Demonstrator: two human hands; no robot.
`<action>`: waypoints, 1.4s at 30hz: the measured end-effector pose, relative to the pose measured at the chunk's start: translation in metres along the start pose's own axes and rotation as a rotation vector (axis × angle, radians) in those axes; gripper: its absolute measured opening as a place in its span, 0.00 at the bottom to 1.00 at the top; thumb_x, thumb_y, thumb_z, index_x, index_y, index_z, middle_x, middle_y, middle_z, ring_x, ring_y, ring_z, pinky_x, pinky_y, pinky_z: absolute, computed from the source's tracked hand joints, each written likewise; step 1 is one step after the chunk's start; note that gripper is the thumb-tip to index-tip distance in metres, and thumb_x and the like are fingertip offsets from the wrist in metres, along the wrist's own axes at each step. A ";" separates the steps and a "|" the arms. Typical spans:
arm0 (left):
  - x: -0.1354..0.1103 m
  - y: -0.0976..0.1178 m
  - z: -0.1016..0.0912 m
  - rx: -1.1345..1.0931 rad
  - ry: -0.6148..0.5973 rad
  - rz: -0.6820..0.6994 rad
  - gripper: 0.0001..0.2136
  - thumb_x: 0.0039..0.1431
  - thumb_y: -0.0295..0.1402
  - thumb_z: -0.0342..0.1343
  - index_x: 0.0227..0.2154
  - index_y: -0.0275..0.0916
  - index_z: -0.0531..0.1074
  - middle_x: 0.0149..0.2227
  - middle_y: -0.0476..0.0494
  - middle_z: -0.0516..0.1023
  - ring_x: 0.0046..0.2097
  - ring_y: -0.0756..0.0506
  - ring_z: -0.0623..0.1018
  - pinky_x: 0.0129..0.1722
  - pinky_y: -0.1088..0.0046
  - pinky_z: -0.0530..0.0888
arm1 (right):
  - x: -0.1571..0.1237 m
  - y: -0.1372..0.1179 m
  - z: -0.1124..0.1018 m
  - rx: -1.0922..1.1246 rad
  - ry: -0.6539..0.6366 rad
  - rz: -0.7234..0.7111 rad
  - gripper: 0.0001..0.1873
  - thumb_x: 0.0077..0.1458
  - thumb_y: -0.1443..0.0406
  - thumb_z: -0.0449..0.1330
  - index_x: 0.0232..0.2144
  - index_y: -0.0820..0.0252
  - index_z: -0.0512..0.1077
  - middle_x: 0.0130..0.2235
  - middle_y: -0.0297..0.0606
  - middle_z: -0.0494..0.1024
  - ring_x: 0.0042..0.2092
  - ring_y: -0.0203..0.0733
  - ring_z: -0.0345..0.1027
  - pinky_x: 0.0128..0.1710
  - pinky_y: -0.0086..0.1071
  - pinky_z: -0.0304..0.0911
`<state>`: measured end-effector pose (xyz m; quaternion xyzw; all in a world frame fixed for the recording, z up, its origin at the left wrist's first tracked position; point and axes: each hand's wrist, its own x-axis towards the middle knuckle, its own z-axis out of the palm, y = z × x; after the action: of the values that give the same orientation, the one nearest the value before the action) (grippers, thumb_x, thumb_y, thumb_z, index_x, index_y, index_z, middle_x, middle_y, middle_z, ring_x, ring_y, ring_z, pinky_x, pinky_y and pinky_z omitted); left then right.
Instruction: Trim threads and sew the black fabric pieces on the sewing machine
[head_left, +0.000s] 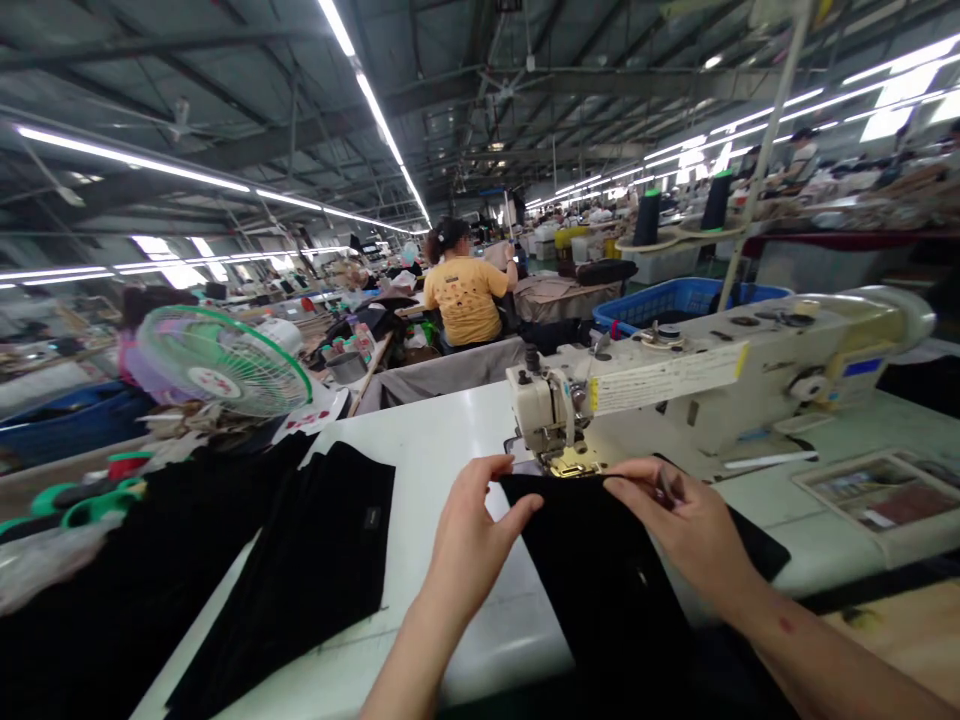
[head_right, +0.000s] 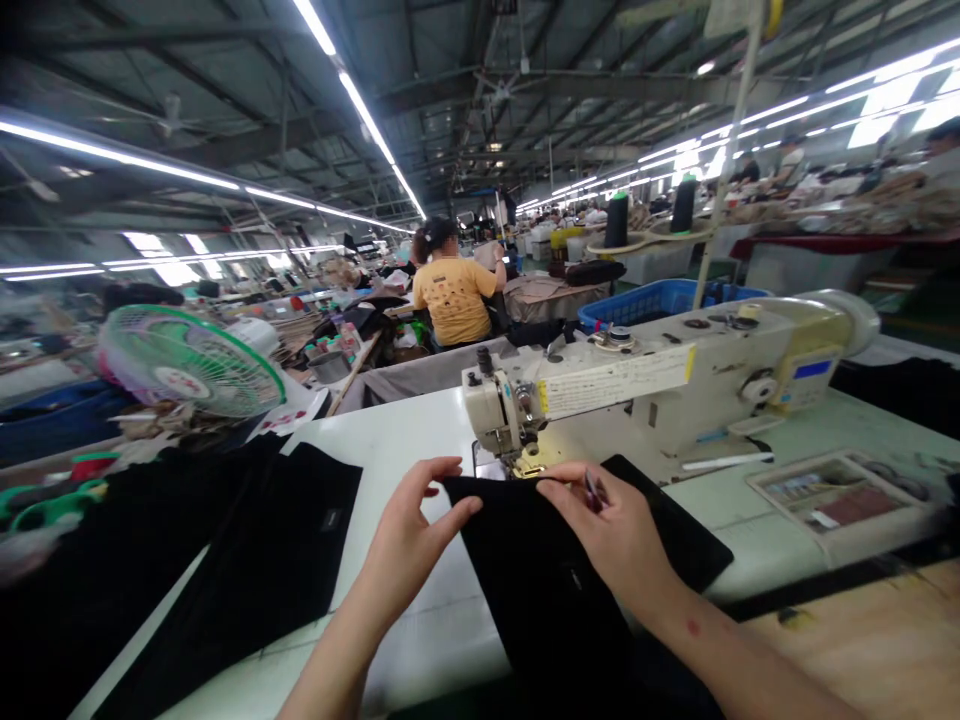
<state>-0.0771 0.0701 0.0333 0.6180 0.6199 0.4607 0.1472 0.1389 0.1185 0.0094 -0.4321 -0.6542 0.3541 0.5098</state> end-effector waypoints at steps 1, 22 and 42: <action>-0.002 -0.002 -0.001 -0.130 0.012 -0.125 0.16 0.51 0.39 0.64 0.42 0.39 0.74 0.40 0.41 0.79 0.44 0.41 0.77 0.37 0.68 0.73 | 0.002 -0.002 -0.004 -0.002 0.034 0.000 0.14 0.54 0.53 0.62 0.32 0.57 0.78 0.30 0.35 0.79 0.31 0.41 0.69 0.31 0.31 0.65; -0.045 0.051 0.029 -0.245 0.193 0.028 0.04 0.57 0.29 0.59 0.34 0.40 0.78 0.32 0.48 0.80 0.33 0.50 0.79 0.33 0.78 0.77 | -0.014 -0.031 -0.022 -0.127 -0.167 -0.498 0.09 0.58 0.61 0.65 0.41 0.53 0.72 0.41 0.34 0.74 0.23 0.31 0.54 0.22 0.28 0.57; -0.050 0.057 0.037 -0.053 0.225 0.343 0.08 0.60 0.25 0.58 0.40 0.41 0.79 0.39 0.44 0.82 0.40 0.48 0.81 0.33 0.80 0.78 | -0.013 -0.039 -0.018 0.008 -0.408 -0.283 0.06 0.61 0.67 0.55 0.32 0.56 0.70 0.32 0.32 0.68 0.32 0.36 0.62 0.32 0.29 0.59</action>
<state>-0.0035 0.0281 0.0374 0.6548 0.5058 0.5615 0.0127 0.1502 0.0922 0.0442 -0.2538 -0.7961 0.3616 0.4135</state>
